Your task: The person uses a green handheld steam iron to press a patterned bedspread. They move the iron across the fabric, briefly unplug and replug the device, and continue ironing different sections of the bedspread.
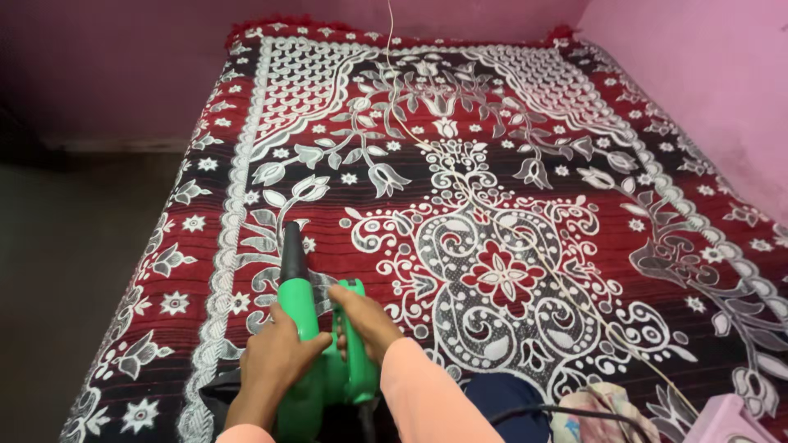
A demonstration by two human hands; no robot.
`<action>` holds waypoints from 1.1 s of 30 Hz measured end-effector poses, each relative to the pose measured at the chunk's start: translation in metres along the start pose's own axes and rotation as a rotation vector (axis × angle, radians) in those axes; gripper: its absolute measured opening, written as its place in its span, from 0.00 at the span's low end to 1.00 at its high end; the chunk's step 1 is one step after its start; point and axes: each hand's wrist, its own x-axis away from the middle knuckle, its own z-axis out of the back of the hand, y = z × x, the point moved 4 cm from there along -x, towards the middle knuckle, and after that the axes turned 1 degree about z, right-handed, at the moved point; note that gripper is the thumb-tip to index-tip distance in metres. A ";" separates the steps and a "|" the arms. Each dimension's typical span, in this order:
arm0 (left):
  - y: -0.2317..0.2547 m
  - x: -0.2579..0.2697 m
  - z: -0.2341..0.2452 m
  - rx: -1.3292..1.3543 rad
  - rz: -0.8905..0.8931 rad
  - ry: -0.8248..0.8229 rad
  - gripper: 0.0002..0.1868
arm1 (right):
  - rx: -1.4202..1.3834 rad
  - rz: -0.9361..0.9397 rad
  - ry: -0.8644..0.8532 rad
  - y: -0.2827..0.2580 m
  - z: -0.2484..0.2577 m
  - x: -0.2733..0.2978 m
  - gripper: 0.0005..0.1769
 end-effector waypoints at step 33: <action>-0.006 -0.002 -0.019 -0.012 -0.085 -0.016 0.65 | -0.153 -0.064 0.151 0.021 0.006 0.024 0.26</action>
